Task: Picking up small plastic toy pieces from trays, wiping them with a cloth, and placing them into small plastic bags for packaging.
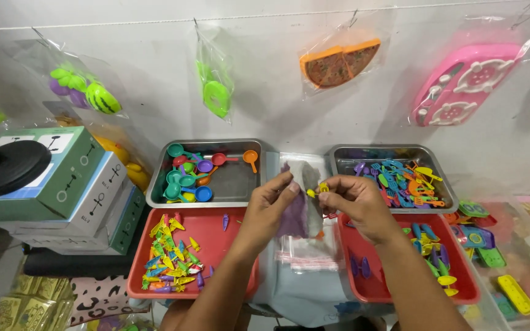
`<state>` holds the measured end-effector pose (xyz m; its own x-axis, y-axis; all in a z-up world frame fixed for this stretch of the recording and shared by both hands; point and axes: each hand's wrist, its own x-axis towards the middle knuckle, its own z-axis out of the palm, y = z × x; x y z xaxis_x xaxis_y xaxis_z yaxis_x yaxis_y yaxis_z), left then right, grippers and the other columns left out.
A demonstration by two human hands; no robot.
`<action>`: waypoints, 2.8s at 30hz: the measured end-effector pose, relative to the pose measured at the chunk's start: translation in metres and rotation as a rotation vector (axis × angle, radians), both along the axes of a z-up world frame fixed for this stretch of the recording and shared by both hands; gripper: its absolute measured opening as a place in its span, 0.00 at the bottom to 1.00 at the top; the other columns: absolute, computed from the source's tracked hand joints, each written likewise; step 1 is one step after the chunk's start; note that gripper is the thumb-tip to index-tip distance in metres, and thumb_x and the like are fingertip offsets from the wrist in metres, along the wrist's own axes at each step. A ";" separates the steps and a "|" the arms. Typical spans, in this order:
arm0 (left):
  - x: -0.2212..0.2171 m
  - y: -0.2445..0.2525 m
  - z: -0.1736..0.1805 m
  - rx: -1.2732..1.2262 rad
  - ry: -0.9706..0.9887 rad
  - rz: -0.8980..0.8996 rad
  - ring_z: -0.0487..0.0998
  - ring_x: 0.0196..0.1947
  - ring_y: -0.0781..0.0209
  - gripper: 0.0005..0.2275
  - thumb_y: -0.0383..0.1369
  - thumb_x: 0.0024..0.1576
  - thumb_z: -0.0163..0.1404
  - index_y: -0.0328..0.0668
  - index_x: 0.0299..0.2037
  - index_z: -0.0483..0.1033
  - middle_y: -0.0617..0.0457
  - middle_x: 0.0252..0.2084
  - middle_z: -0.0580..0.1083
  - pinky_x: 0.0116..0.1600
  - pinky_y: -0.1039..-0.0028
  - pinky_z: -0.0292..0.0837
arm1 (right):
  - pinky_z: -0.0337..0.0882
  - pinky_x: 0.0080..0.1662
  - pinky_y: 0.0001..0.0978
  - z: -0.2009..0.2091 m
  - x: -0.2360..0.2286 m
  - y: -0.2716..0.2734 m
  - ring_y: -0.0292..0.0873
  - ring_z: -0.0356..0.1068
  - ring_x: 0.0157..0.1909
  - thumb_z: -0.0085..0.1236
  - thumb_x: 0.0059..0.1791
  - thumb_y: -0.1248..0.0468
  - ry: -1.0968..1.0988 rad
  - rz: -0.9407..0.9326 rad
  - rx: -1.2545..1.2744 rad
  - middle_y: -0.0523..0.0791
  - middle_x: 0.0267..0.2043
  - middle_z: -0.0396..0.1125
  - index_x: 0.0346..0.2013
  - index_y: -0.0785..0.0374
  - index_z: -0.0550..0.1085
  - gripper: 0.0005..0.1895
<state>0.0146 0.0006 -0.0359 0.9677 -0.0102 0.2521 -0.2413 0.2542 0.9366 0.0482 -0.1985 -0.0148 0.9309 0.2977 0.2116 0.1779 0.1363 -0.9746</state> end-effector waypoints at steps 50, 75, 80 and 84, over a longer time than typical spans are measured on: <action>0.017 0.038 0.001 -0.382 0.274 0.188 0.81 0.42 0.56 0.13 0.42 0.58 0.53 0.43 0.46 0.78 0.48 0.42 0.80 0.49 0.65 0.77 | 0.72 0.42 0.37 -0.007 0.014 0.005 0.47 0.74 0.34 0.57 0.49 0.46 0.000 -0.135 -0.772 0.47 0.33 0.78 0.43 0.59 0.83 0.22; 0.002 0.028 0.022 0.006 -0.092 -0.044 0.82 0.39 0.57 0.08 0.22 0.57 0.54 0.31 0.45 0.80 0.41 0.38 0.81 0.44 0.68 0.79 | 0.72 0.43 0.36 0.023 -0.005 -0.015 0.40 0.71 0.35 0.62 0.47 0.68 -0.574 -0.077 -0.202 0.48 0.31 0.73 0.40 0.64 0.84 0.09; -0.003 0.026 0.029 -0.078 0.061 -0.052 0.81 0.37 0.61 0.12 0.24 0.62 0.47 0.33 0.53 0.77 0.45 0.39 0.80 0.44 0.70 0.81 | 0.72 0.43 0.35 0.013 0.001 -0.025 0.39 0.69 0.36 0.53 0.49 0.77 -0.392 -0.013 -0.147 0.47 0.32 0.72 0.47 0.67 0.77 0.13; 0.025 0.040 -0.018 -0.304 0.273 -0.192 0.83 0.38 0.57 0.14 0.37 0.65 0.45 0.43 0.56 0.77 0.47 0.43 0.80 0.45 0.65 0.81 | 0.72 0.40 0.29 0.006 0.010 -0.031 0.37 0.71 0.35 0.50 0.46 0.80 -0.177 0.042 -0.065 0.46 0.34 0.72 0.54 0.67 0.71 0.22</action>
<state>0.0391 0.0404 -0.0539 0.9870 -0.1607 0.0075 0.0822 0.5439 0.8351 0.0579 -0.2298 -0.0093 0.8674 0.3538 0.3500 0.3428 0.0852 -0.9356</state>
